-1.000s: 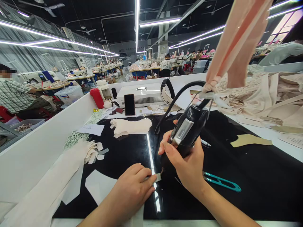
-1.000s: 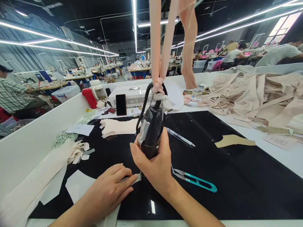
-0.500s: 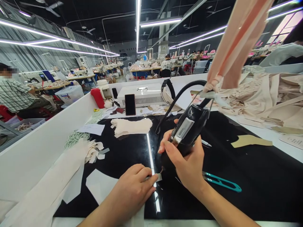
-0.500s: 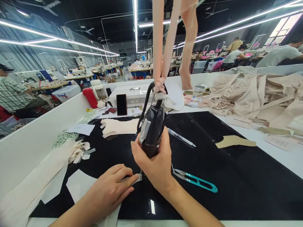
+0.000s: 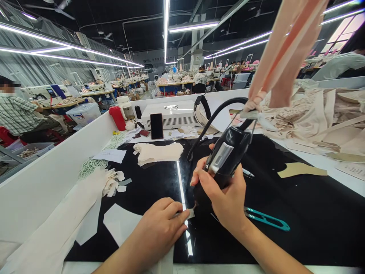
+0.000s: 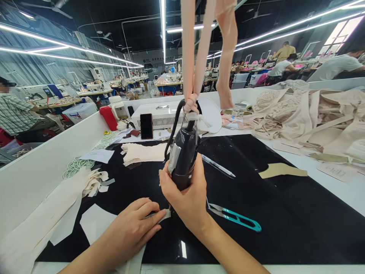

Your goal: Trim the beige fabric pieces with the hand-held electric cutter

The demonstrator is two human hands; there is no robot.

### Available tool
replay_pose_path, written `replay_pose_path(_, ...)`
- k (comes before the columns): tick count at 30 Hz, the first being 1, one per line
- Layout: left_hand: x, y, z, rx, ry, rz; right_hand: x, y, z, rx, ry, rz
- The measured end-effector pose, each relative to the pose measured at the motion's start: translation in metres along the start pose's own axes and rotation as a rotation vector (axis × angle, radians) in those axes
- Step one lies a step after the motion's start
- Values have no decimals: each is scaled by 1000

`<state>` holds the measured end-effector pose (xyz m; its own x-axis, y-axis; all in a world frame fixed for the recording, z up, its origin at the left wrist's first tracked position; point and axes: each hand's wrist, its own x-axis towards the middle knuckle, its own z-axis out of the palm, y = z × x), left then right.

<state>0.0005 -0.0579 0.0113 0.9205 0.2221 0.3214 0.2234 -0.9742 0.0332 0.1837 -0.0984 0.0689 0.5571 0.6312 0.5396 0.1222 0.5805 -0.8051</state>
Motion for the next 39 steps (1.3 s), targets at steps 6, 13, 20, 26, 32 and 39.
replay_pose_path(6,1,0,0,-21,26,-9,-3,-7,-1,64,-17,-14)
replay_pose_path(13,1,0,0,-51,51,-13,-5,-6,-2,50,-19,-13)
replay_pose_path(20,-9,2,-7,-59,111,28,-7,-8,-6,81,-6,-3)
replay_pose_path(26,-17,5,-4,-49,100,-4,-12,-5,-13,108,-7,35)
replay_pose_path(32,-19,8,-5,-72,130,-36,-15,-3,-20,109,-9,47)
replay_pose_path(39,-17,11,-4,-94,129,-77,-12,-1,-23,107,-36,45)
